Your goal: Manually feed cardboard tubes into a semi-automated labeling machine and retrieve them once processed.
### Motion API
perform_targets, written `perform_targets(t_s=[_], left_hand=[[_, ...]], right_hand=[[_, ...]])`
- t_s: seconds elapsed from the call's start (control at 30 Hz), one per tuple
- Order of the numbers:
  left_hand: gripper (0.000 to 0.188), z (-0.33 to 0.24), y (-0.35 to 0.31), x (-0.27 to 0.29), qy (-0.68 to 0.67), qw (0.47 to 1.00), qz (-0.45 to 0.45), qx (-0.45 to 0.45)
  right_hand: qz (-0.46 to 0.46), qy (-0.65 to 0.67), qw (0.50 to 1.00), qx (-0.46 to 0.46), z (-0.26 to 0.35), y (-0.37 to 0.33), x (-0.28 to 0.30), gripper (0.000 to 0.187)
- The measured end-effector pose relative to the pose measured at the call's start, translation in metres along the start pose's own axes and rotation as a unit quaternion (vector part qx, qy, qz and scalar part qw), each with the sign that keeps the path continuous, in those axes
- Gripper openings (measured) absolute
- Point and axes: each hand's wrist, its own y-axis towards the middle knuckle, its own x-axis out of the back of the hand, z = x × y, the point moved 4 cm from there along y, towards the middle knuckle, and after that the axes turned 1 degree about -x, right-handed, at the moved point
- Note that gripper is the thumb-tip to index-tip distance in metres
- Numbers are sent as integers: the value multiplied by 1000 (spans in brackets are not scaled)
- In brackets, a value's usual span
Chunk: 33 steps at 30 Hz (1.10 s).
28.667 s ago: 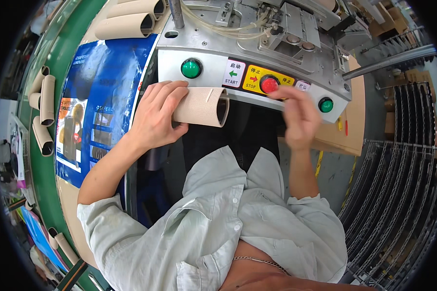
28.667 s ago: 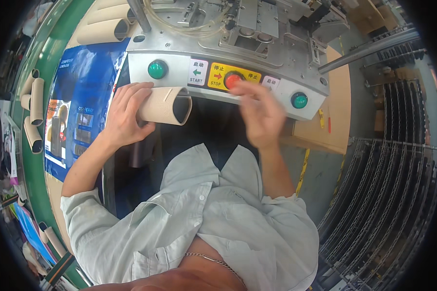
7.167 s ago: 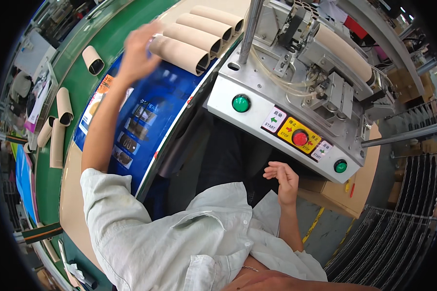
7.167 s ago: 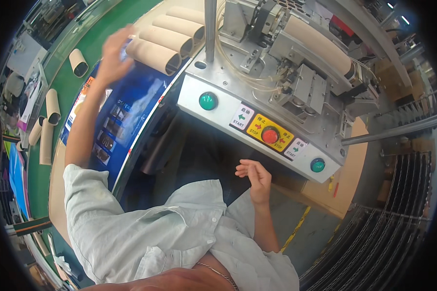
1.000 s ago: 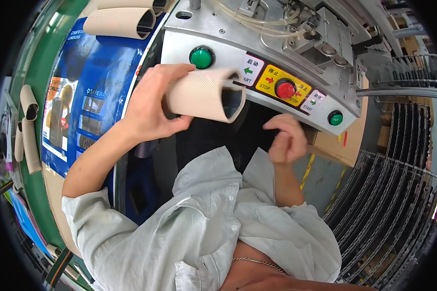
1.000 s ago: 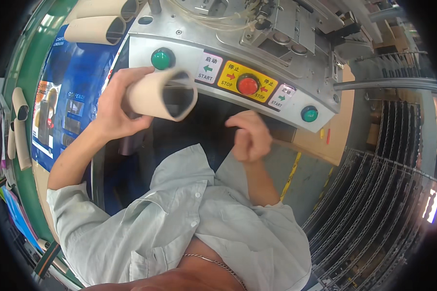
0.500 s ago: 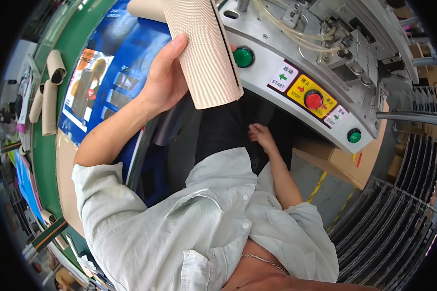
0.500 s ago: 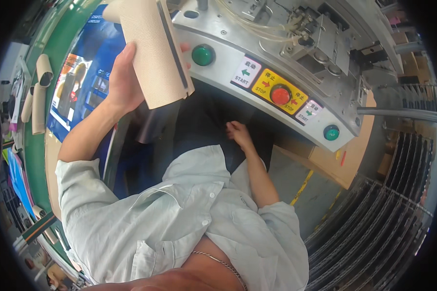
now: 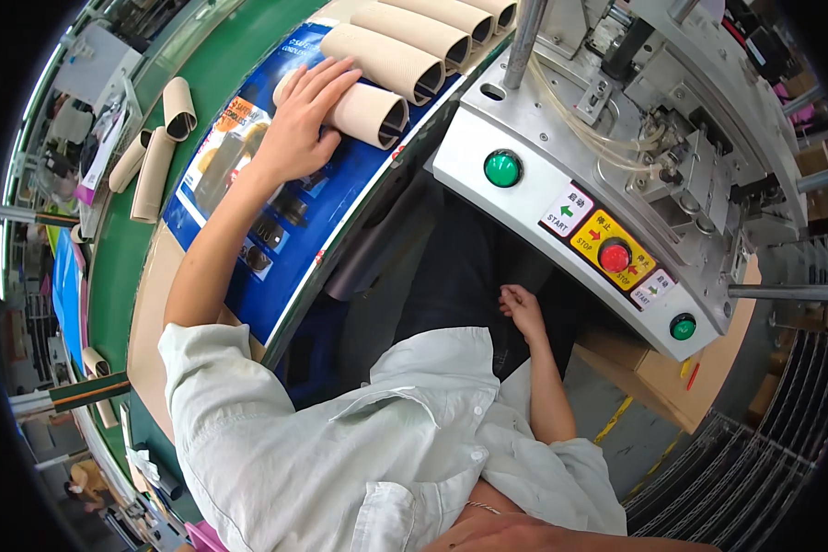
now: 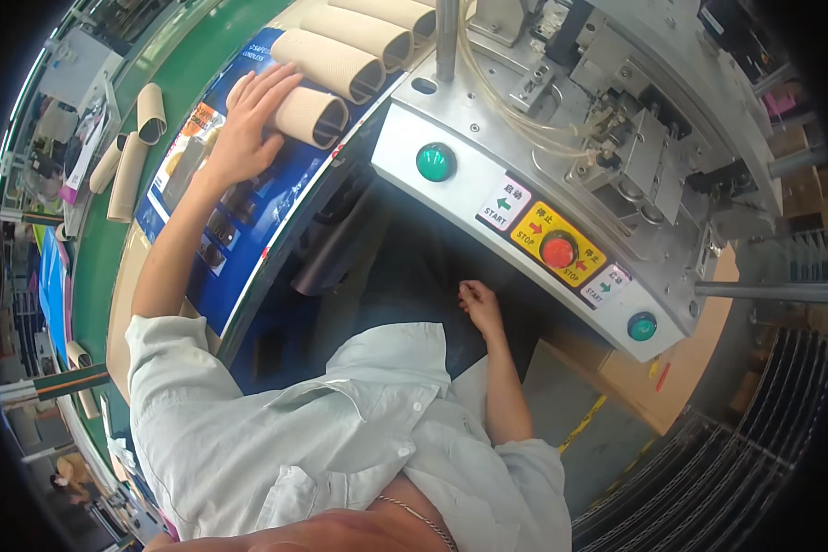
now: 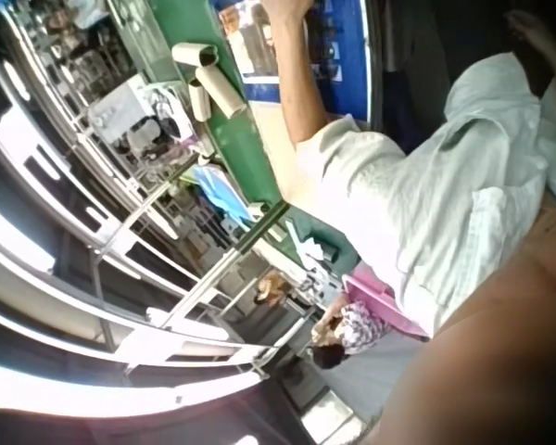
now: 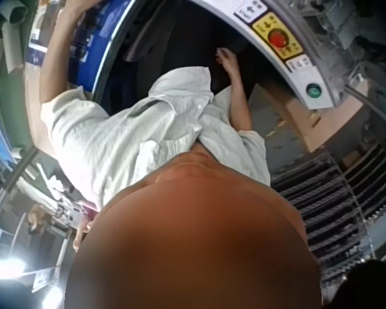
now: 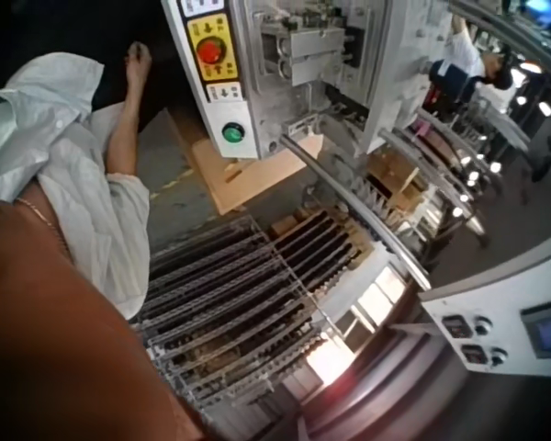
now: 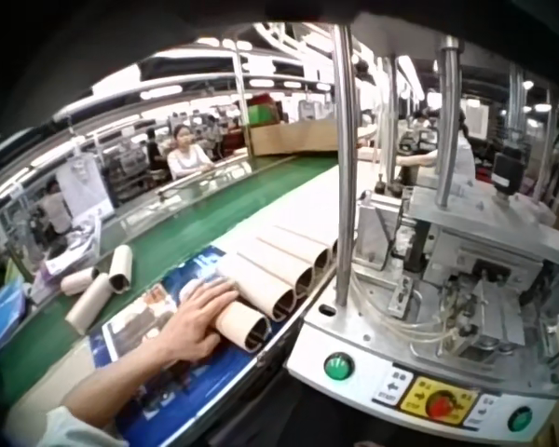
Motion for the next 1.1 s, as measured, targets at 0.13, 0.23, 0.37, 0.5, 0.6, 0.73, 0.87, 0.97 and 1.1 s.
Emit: perform_targets(t_s=[0.13, 0.23, 0.37, 0.5, 0.6, 0.73, 0.87, 0.97, 1.1], left_hand=[[87, 14, 15, -12, 9, 999, -26, -19], [86, 20, 23, -21, 3, 998, -40, -47], [85, 30, 36, -36, 6, 996, -56, -66], [84, 37, 58, -49, 15, 994, -76, -76], [82, 44, 67, -53, 28, 995, -69, -68], [80, 39, 85, -56, 60, 993, -67, -82], [71, 87, 80, -16, 148, 985, -56, -67], [55, 216, 14, 47, 394, 869, -102, 281], [45, 319, -101, 55, 395, 774, 184, 460]], right_hand=[[-10, -32, 999, 2, 6, -4, 1, 30], [-21, -18, 1000, 2, 0, 0, 5, 30], [-24, -51, 998, 0, -6, 2, 3, 30], [-11, -98, 995, 25, -27, 14, 3, 29], [-8, -129, 990, 48, -15, 13, -2, 28], [-16, -137, 989, 48, -16, 13, 0, 29], [-31, -135, 989, 60, -13, 5, 2, 30], [-35, -73, 994, 78, -1, -4, 7, 30], [-20, -38, 995, 85, 9, -9, 3, 29]])
